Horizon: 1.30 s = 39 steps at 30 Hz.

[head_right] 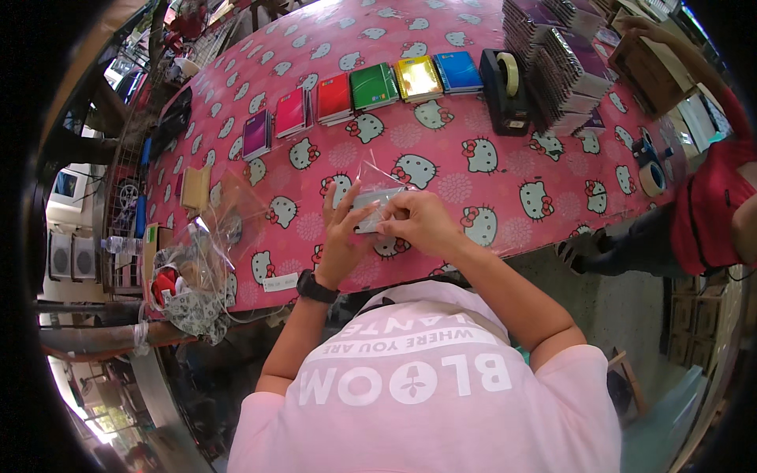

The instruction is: The person gathers small colorful notepads from the table, stacks them together, and places them into a clear plastic bag, then uses tape to seal the bag.

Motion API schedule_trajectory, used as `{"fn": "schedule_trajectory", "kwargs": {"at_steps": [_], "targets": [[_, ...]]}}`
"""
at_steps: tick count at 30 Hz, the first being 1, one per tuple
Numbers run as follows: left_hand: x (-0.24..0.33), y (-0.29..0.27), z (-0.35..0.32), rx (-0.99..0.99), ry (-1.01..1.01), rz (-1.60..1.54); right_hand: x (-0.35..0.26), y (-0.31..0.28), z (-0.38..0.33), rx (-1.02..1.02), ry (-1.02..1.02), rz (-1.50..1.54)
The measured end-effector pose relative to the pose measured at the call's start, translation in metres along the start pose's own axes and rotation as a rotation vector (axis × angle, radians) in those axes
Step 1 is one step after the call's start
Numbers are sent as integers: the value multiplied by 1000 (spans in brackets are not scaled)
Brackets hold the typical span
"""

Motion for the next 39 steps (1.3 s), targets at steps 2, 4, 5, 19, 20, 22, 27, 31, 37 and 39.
{"fn": "schedule_trajectory", "kwargs": {"at_steps": [2, 4, 5, 19, 20, 22, 27, 31, 37, 39], "targets": [[3, -1, 1, 10, 6, 11, -4, -7, 0, 45, -58, 411], [3, -3, 0, 25, 16, 29, -16, -27, 6, 87, -136, 436], [3, -3, -1, 33, 27, 38, -25, -37, 12, 108, -179, 450], [-6, -6, 14, 43, -98, -218, -45, -23, 9, 10, -669, -99], [-6, -7, 10, 67, -125, -234, -48, -27, 9, 67, -669, -83], [-6, -9, 5, 128, -150, -227, -36, -14, 4, 29, -767, -252], [-4, -16, 3, 299, -174, -65, -9, -4, 9, 103, -640, -291], [0, -22, 13, 373, -290, -25, 1, -4, 37, 103, -327, -158], [56, 3, -15, 198, 126, 237, 26, 4, 59, -55, 12, -65], [52, 17, -23, 73, 69, 344, 25, -4, 63, -9, -28, -17]]}}
Point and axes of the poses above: each hand's wrist, its own z-axis towards the middle knuckle, its own y-axis out of the palm, x = y × z, the point moved 10 cm from there along z, towards the middle knuckle, and after that the axes turned 15 degrees about x, right-handed, at the moved point
